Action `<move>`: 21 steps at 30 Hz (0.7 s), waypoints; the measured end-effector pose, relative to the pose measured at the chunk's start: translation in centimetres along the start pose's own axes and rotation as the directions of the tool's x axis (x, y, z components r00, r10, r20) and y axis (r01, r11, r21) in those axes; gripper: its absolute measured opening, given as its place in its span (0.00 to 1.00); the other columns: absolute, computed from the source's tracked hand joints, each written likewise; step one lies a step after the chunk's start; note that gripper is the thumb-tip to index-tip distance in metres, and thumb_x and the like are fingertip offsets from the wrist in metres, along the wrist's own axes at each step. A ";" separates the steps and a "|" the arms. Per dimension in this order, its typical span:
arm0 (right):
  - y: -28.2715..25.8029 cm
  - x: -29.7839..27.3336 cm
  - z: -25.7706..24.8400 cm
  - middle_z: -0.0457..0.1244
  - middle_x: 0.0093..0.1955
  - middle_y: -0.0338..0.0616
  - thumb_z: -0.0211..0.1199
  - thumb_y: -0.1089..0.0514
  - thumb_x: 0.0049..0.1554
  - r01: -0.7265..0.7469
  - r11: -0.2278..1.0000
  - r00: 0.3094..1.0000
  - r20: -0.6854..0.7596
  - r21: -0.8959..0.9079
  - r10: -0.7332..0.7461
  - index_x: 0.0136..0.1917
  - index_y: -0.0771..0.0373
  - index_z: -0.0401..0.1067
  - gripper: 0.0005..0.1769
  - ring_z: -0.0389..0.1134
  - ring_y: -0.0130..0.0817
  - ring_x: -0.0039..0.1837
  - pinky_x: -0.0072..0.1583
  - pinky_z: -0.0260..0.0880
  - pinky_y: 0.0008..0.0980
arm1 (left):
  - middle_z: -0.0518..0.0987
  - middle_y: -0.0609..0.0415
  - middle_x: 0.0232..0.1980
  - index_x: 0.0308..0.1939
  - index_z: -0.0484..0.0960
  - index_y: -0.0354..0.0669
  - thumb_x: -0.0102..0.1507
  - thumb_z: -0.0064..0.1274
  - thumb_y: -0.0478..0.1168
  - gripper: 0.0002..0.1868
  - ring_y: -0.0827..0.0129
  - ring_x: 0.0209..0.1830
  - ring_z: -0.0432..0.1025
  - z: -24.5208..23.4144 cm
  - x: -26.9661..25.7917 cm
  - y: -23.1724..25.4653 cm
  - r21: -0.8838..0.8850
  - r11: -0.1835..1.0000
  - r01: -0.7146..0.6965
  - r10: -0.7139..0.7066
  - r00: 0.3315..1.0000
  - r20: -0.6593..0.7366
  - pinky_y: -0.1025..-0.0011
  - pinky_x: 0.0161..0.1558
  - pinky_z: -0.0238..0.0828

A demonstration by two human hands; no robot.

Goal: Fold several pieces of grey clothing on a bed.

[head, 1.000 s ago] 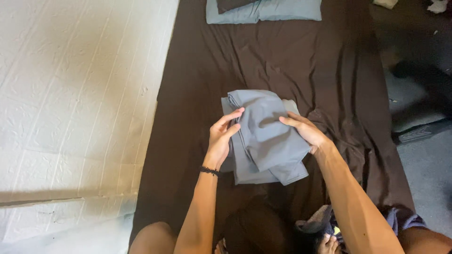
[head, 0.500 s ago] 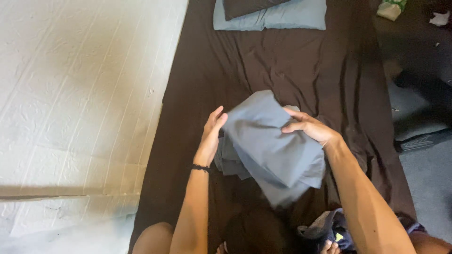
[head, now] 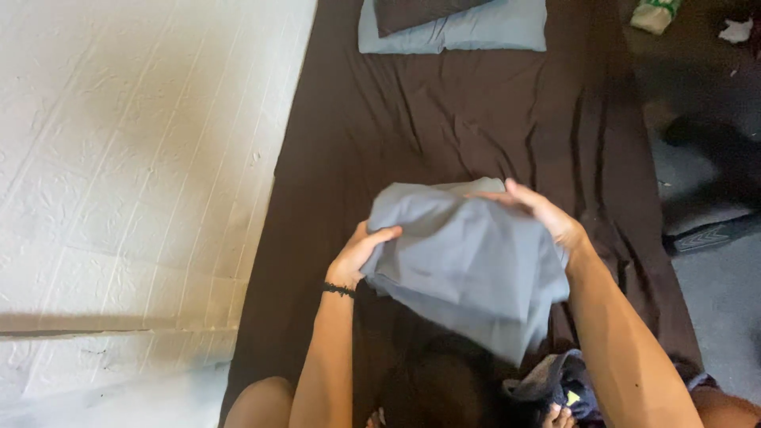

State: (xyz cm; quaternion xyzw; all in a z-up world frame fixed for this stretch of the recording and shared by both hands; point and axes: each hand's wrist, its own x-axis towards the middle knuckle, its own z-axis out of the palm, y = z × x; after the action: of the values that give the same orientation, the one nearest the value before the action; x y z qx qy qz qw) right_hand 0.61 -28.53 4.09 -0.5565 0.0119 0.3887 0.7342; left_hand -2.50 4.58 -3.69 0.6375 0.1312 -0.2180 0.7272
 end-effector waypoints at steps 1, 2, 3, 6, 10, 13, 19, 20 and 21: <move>0.3 0.0 -0.2 0.63 0.72 0.48 0.64 0.32 0.51 -0.001 1.000 1.000 0.001 -0.003 0.001 0.76 0.64 0.65 0.49 0.62 0.43 0.71 0.72 0.59 0.41 | 0.78 0.39 0.61 0.67 0.67 0.28 0.52 0.67 0.52 0.47 0.53 0.62 0.73 0.1 -0.2 0.4 -0.002 1.000 -0.001 0.001 1.000 -0.001 0.58 0.58 0.74; 0.5 0.1 -0.3 0.62 0.73 0.46 0.62 0.30 0.55 0.013 0.986 0.993 -0.114 0.163 0.006 0.78 0.62 0.61 0.48 0.61 0.39 0.70 0.72 0.61 0.40 | 0.78 0.42 0.60 0.67 0.67 0.31 0.53 0.66 0.51 0.44 0.55 0.62 0.73 0.2 -0.4 0.7 -0.059 0.998 -0.008 0.005 0.999 -0.054 0.59 0.57 0.75; 1.0 0.0 -0.5 0.60 0.74 0.43 0.61 0.27 0.59 0.047 0.944 0.973 -0.230 0.327 0.031 0.79 0.60 0.57 0.48 0.59 0.35 0.69 0.72 0.63 0.40 | 0.77 0.44 0.60 0.66 0.66 0.35 0.55 0.65 0.50 0.41 0.57 0.62 0.73 0.4 -0.6 1.0 -0.111 0.994 -0.014 0.003 0.995 -0.103 0.60 0.57 0.76; 1.3 0.1 -0.5 0.66 0.67 0.53 0.49 0.19 0.52 0.123 0.985 0.933 -0.352 0.120 -0.073 0.73 0.63 0.65 0.54 0.70 0.42 0.64 0.61 0.74 0.45 | 0.80 0.41 0.57 0.63 0.71 0.30 0.56 0.64 0.48 0.37 0.53 0.56 0.77 0.6 -0.3 1.6 -0.194 0.973 -0.123 0.114 0.992 -0.059 0.59 0.55 0.78; 3.4 0.9 -3.2 0.67 0.63 0.47 0.46 0.18 0.48 0.095 0.952 0.944 -0.330 0.292 0.008 0.72 0.55 0.62 0.52 0.72 0.42 0.62 0.57 0.76 0.47 | 0.80 0.44 0.58 0.63 0.74 0.30 0.57 0.63 0.47 0.35 0.59 0.55 0.77 0.4 -0.4 0.6 -0.234 0.963 -0.131 0.104 0.987 -0.121 0.61 0.54 0.77; 3.9 0.9 -4.0 0.62 0.69 0.82 0.56 0.21 0.64 -0.227 0.971 0.819 -0.554 -0.071 0.151 0.82 0.53 0.64 0.47 0.25 0.72 0.67 0.57 0.22 0.56 | 0.80 0.45 0.58 0.62 0.73 0.31 0.58 0.62 0.47 0.33 0.59 0.55 0.77 0.9 -0.3 0.9 -0.209 0.974 -0.086 0.056 0.988 -0.146 0.61 0.54 0.77; 0.3 0.7 -0.1 0.63 0.69 0.53 0.71 0.49 0.46 0.106 0.989 0.917 -0.373 -0.107 -0.139 0.76 0.60 0.55 0.49 0.67 0.46 0.69 0.63 0.74 0.46 | 0.80 0.43 0.57 0.61 0.75 0.30 0.59 0.61 0.46 0.31 0.57 0.54 0.78 1.0 0.8 2.1 -0.245 0.967 -0.076 0.036 0.985 -0.167 0.60 0.55 0.76; -0.2 0.8 -0.2 0.63 0.68 0.51 0.71 0.49 0.46 0.082 0.986 0.902 -0.409 -0.149 -0.136 0.76 0.60 0.56 0.48 0.67 0.44 0.69 0.65 0.71 0.45 | 0.80 0.43 0.57 0.61 0.75 0.29 0.59 0.60 0.44 0.30 0.58 0.55 0.77 1.2 0.9 3.0 -0.226 0.970 -0.089 0.055 0.987 -0.151 0.61 0.55 0.76; -0.6 0.8 -0.3 0.64 0.68 0.49 0.72 0.49 0.47 0.056 0.981 0.885 -0.446 -0.186 -0.135 0.76 0.60 0.57 0.47 0.66 0.42 0.69 0.66 0.69 0.44 | 0.80 0.43 0.57 0.62 0.75 0.28 0.59 0.59 0.43 0.30 0.58 0.55 0.77 1.5 0.9 3.9 -0.204 0.974 -0.099 0.073 0.988 -0.134 0.62 0.55 0.75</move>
State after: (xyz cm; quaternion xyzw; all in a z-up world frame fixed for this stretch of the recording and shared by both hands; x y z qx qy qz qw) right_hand 1.67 -28.37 4.09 -0.6919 0.1239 0.2098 0.6796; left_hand 0.04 3.34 -0.45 0.5744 0.1713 -0.1307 0.7897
